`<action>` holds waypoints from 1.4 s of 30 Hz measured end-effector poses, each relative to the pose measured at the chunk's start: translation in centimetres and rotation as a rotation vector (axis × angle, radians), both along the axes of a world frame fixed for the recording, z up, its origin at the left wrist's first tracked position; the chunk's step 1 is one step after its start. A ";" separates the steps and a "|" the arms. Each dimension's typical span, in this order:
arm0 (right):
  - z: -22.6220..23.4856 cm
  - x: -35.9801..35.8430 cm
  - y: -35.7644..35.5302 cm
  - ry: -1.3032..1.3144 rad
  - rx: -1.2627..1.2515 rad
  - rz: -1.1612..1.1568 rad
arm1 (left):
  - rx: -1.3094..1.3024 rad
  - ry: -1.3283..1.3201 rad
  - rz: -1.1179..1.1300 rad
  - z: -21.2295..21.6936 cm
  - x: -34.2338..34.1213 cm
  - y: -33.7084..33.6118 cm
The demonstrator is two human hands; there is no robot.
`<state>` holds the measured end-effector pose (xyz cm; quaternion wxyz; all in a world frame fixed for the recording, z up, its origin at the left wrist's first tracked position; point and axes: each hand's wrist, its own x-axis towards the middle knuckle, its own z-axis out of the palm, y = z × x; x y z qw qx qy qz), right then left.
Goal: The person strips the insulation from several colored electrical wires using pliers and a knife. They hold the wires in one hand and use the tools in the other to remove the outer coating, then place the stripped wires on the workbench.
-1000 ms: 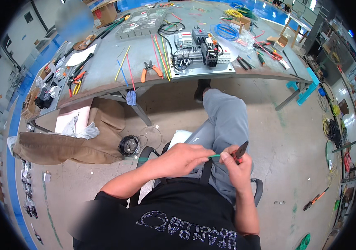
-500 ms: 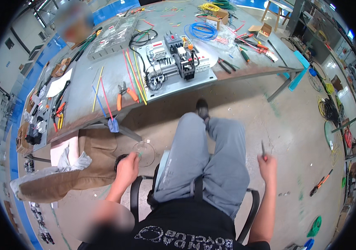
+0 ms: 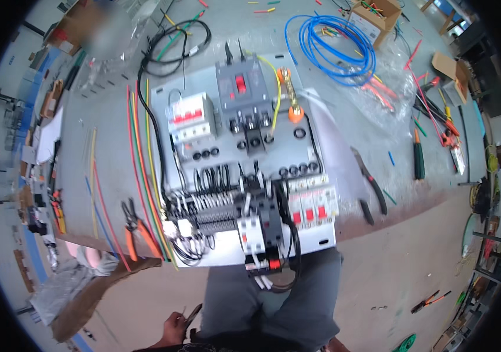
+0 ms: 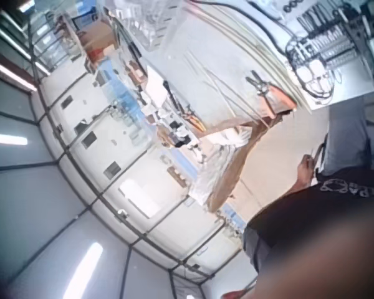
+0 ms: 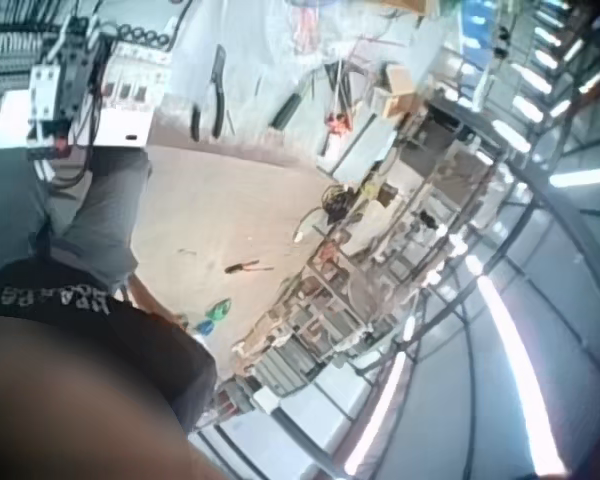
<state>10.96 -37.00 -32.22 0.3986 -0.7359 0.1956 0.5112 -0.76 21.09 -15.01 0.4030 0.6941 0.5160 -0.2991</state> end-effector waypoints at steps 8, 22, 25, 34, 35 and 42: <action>-4.2 15.5 -4.5 -0.145 0.065 0.014 | -0.044 -0.104 0.199 -0.1 11.2 -0.1; 7.7 25.0 -3.1 -0.259 0.001 -0.164 | -0.341 -1.035 0.158 18.9 28.1 1.4; 12.0 24.8 -0.7 -0.455 0.126 -0.276 | -0.555 -1.063 0.023 20.4 38.5 0.5; 14.0 23.7 4.0 -0.693 0.228 -0.428 | -0.742 -0.911 0.006 14.1 56.2 -3.4; 13.8 24.1 4.8 -0.698 0.187 -0.413 | -0.744 -0.894 0.029 13.2 56.7 -3.4; 12.2 26.3 7.4 -0.759 -0.054 -0.205 | -0.655 -0.895 0.113 10.6 55.6 -4.2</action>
